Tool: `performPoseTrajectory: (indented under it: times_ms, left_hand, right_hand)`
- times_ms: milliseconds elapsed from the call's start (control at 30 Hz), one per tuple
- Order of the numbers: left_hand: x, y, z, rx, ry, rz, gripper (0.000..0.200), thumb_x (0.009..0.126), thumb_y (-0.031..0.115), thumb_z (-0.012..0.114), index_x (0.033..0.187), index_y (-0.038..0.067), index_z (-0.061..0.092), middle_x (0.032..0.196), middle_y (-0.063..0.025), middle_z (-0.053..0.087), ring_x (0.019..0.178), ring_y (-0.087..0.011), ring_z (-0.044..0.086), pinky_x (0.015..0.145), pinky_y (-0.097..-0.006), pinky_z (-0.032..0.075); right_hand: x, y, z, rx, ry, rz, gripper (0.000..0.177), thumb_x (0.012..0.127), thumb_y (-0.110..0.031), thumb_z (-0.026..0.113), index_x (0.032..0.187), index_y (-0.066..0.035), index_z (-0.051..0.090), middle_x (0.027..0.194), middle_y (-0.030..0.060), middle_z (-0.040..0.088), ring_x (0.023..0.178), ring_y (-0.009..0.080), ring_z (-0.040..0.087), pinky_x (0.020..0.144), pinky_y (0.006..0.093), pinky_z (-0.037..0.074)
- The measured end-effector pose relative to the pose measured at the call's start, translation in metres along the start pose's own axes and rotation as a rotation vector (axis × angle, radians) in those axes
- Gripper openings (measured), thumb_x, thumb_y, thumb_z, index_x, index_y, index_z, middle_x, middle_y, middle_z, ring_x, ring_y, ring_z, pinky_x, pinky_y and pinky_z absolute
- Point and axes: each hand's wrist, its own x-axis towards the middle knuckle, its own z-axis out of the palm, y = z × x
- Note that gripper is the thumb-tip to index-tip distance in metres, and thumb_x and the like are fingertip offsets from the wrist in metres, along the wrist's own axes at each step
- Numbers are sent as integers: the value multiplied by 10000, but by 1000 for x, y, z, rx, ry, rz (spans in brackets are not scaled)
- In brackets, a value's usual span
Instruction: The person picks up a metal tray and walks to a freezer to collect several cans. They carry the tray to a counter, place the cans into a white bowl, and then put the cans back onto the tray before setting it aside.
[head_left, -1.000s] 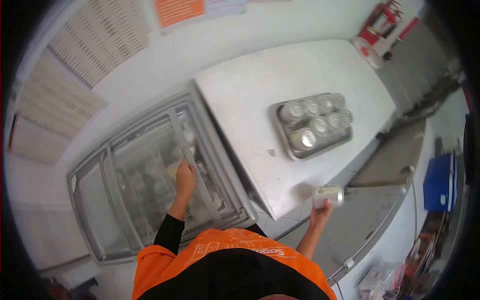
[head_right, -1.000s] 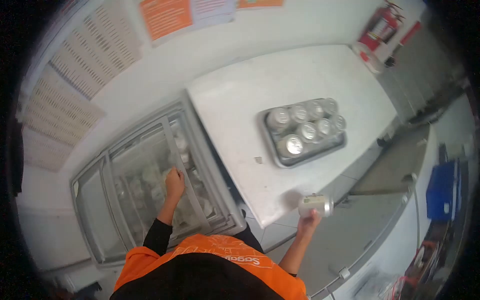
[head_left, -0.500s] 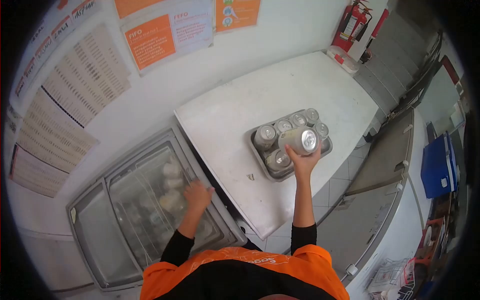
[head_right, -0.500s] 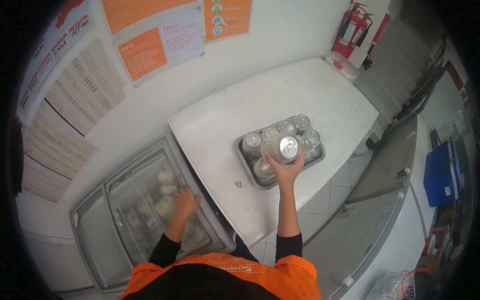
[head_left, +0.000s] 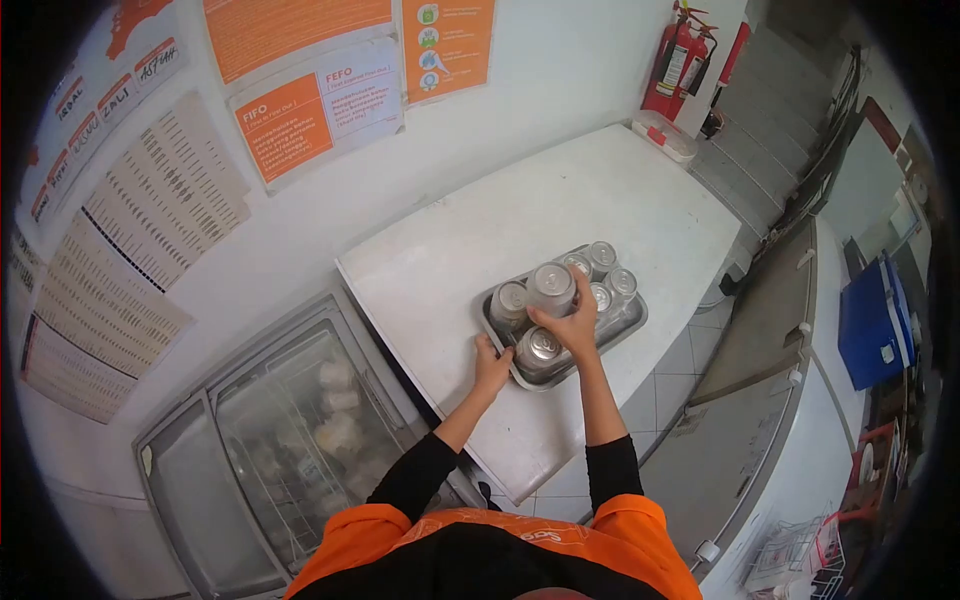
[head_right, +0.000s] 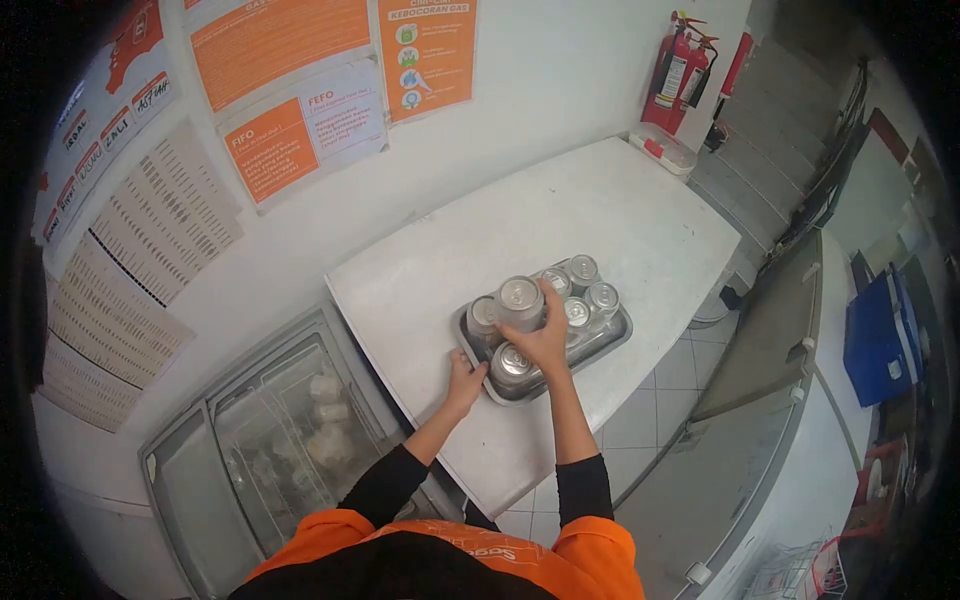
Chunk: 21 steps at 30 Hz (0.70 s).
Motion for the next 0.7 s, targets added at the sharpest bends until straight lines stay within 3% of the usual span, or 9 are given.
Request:
performPoseTrajectory:
  times_ms: [133, 200, 267, 333, 400, 500, 533, 600, 700]
  left_hand:
    - [-16, 20, -3, 29, 21, -169, 407, 691, 30, 528, 1010, 20, 276, 800, -102, 509, 669, -162, 528, 577, -277, 428]
    - [-27, 27, -13, -62, 30, -158, 423, 673, 5, 516, 1022, 25, 277, 770, -91, 501, 639, -145, 520, 544, -259, 420]
    - [-38, 29, -29, -34, 43, -193, 409, 676, 0, 510, 1016, 21, 284, 760, -93, 502, 625, -138, 519, 523, -247, 416]
    - [-48, 24, -48, -56, 76, -81, 415, 673, 6, 515, 1026, 17, 296, 719, -80, 498, 571, -121, 496, 487, -243, 397]
    - [-61, 18, -72, 124, 101, -144, 406, 668, 15, 528, 1021, 14, 329, 696, -62, 496, 538, -109, 469, 465, -232, 372]
    - [-78, 11, -100, 107, 171, -15, 360, 665, 11, 537, 986, 13, 374, 719, -45, 516, 577, -94, 477, 491, -227, 376]
    - [-81, 10, -109, 101, 184, -14, 360, 665, 11, 537, 986, 13, 374, 719, -45, 516, 577, -94, 477, 491, -227, 376]
    - [-88, 20, -120, 62, 189, -12, 339, 671, -23, 505, 983, 14, 379, 756, -52, 534, 639, -97, 509, 554, -219, 401]
    - [-96, 40, -130, 16, 153, -125, 311, 705, -54, 460, 999, 10, 378, 839, -88, 554, 747, -126, 542, 643, -227, 421]
  right_hand:
    - [3, -5, -26, -63, 137, -21, 752, 441, -169, 748, 1108, -31, 430, 1059, 106, 479, 977, 226, 467, 805, 342, 394]
    - [16, -27, -50, -285, -110, -194, 696, 397, -164, 720, 1052, -101, 496, 999, 67, 481, 915, 244, 447, 791, 362, 350]
    - [22, -43, -60, -385, -257, -204, 681, 388, -166, 714, 1036, -127, 511, 996, 51, 485, 922, 248, 437, 785, 363, 343]
    - [26, -49, -58, -478, -415, -221, 667, 379, -167, 707, 1020, -154, 525, 992, 35, 489, 929, 252, 427, 779, 365, 336]
    - [28, -53, -52, -701, -629, -255, 699, 369, -196, 716, 1039, -178, 518, 992, 23, 494, 954, 245, 409, 777, 372, 325]
    - [28, -66, -47, -837, -759, -243, 739, 393, -247, 719, 1089, -160, 487, 967, 44, 527, 902, 272, 437, 756, 377, 366]
    - [27, -67, -44, -837, -767, -255, 739, 393, -247, 719, 1089, -160, 487, 967, 44, 527, 902, 272, 437, 756, 377, 366]
    - [18, -72, -40, -702, -829, -51, 753, 448, -308, 705, 1129, -112, 450, 935, 80, 556, 859, 308, 475, 726, 386, 416]
    - [-6, -73, -27, -712, -778, -17, 815, 509, -446, 665, 1171, -60, 389, 896, 149, 561, 860, 350, 497, 719, 404, 438]
